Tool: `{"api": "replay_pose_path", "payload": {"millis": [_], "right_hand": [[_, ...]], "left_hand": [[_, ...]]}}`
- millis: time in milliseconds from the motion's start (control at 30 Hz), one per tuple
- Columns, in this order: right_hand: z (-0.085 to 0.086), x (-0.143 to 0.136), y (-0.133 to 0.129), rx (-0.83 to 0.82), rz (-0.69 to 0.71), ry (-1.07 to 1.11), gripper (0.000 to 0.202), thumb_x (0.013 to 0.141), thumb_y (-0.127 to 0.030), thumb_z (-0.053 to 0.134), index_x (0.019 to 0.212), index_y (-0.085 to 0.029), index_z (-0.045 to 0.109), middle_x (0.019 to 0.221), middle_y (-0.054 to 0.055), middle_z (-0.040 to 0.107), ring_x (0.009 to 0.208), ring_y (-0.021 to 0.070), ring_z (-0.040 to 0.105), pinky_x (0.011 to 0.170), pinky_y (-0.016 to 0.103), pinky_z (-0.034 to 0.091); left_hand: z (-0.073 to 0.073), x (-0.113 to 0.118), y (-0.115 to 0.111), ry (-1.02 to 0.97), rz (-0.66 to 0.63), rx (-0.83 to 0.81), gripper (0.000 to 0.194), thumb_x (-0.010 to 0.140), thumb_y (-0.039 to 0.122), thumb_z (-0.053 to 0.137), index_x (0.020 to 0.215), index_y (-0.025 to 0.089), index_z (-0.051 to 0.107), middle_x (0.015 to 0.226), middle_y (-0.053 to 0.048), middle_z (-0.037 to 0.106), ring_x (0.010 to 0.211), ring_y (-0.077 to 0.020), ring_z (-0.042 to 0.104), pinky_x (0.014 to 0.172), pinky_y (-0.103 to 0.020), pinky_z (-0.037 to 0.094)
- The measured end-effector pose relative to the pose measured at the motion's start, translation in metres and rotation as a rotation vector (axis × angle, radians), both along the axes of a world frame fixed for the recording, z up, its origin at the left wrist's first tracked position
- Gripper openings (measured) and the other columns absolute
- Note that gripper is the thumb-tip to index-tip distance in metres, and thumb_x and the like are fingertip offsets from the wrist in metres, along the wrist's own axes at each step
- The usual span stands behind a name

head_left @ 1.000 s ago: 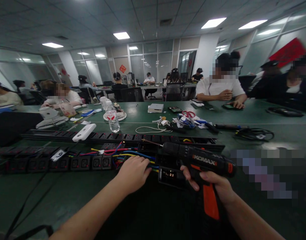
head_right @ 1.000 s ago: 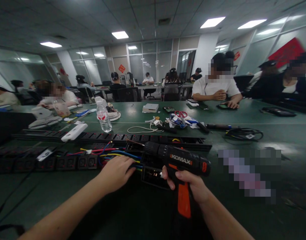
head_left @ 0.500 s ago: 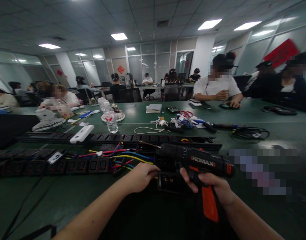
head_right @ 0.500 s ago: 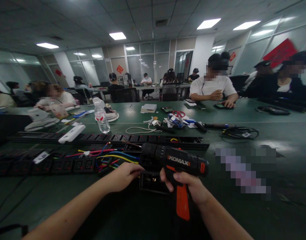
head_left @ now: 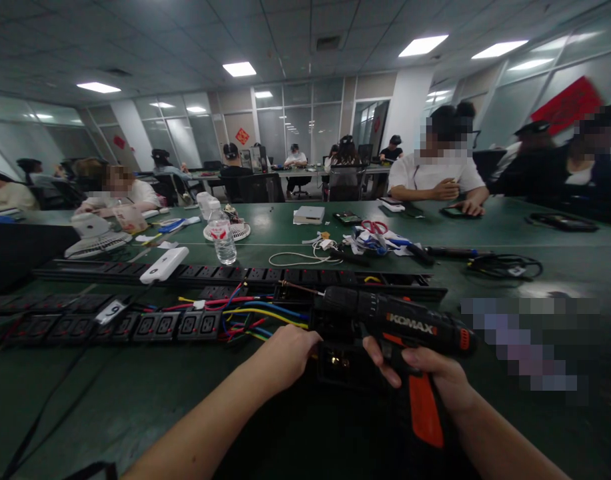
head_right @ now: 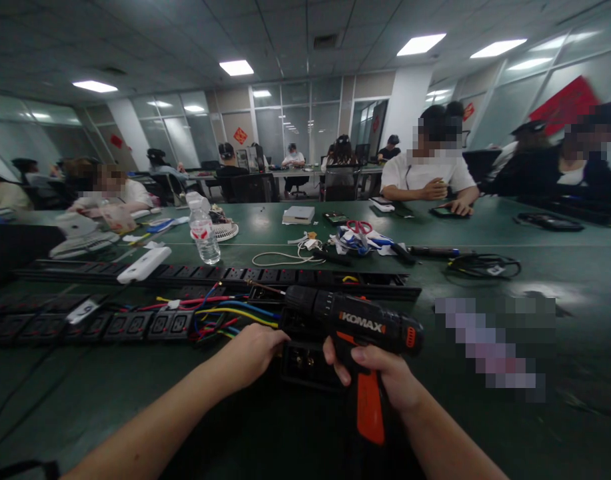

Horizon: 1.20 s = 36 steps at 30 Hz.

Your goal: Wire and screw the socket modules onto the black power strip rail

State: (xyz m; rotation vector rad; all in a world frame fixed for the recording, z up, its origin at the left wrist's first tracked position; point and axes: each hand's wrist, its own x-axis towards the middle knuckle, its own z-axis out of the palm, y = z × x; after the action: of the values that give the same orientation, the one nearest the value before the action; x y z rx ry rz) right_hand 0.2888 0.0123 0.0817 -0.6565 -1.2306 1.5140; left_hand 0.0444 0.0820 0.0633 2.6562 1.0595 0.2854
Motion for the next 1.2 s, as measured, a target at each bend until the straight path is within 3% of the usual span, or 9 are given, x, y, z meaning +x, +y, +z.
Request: {"api": "replay_pose_path", "payload": {"millis": [233, 533, 667, 900, 1067, 1200], "right_hand": [[0.005, 0.0, -0.001, -0.029, -0.008, -0.008, 0.031, 0.075, -0.039, 0.068, 0.094, -0.014, 0.068, 0.083, 0.006, 0.066, 0.055, 0.0134, 0.049, 0.053, 0.027, 0.037], [0.004, -0.002, 0.0, -0.007, -0.012, -0.007, 0.039, 0.076, -0.038, 0.066, 0.108, -0.015, 0.064, 0.082, 0.005, 0.066, 0.054, 0.0128, 0.05, 0.055, 0.027, 0.037], [0.003, -0.002, 0.001, 0.008, -0.027, -0.006, 0.036, 0.076, -0.037, 0.064, 0.105, -0.015, 0.065, 0.083, 0.005, 0.066, 0.054, 0.0129, 0.05, 0.055, 0.028, 0.037], [0.005, 0.002, 0.008, 0.039, -0.054, -0.027, 0.029, 0.076, -0.034, 0.063, 0.096, -0.015, 0.071, 0.083, 0.006, 0.067, 0.056, 0.0139, 0.053, 0.059, 0.028, 0.041], [0.006, 0.002, 0.006, 0.027, -0.088, -0.037, 0.036, 0.075, -0.035, 0.065, 0.104, -0.016, 0.073, 0.083, 0.005, 0.068, 0.06, 0.0154, 0.056, 0.066, 0.03, 0.046], [0.01, 0.006, -0.014, 0.017, -0.145, -0.053, 0.039, 0.078, -0.034, 0.063, 0.113, -0.02, 0.071, 0.086, 0.004, 0.068, 0.067, 0.0165, 0.059, 0.066, 0.028, 0.048]], "left_hand": [[0.002, -0.001, -0.003, -0.071, -0.014, 0.0, 0.032, 0.091, 0.009, 0.044, 0.112, 0.02, 0.065, 0.091, -0.007, 0.071, 0.082, -0.0201, 0.067, 0.074, -0.028, 0.048], [0.005, -0.001, -0.007, -0.091, 0.006, -0.066, 0.027, 0.087, 0.006, 0.046, 0.108, 0.02, 0.056, 0.083, -0.003, 0.066, 0.076, -0.0186, 0.063, 0.065, -0.025, 0.043], [0.001, 0.0, -0.006, -0.088, 0.031, -0.043, 0.024, 0.089, 0.009, 0.046, 0.108, 0.02, 0.057, 0.086, -0.004, 0.066, 0.08, -0.0194, 0.063, 0.068, -0.026, 0.045], [-0.005, 0.005, -0.001, -0.088, 0.011, 0.064, 0.04, 0.088, 0.004, 0.044, 0.122, 0.023, 0.054, 0.101, -0.007, 0.066, 0.092, -0.0206, 0.062, 0.082, -0.03, 0.048], [-0.006, 0.007, -0.005, -0.052, 0.062, 0.101, 0.038, 0.087, 0.004, 0.045, 0.12, 0.021, 0.054, 0.103, -0.008, 0.065, 0.095, -0.0211, 0.061, 0.085, -0.032, 0.048], [-0.008, 0.008, -0.008, -0.027, 0.056, 0.147, 0.034, 0.089, 0.004, 0.043, 0.118, 0.019, 0.054, 0.098, -0.008, 0.064, 0.093, -0.0215, 0.061, 0.086, -0.034, 0.049]]}}
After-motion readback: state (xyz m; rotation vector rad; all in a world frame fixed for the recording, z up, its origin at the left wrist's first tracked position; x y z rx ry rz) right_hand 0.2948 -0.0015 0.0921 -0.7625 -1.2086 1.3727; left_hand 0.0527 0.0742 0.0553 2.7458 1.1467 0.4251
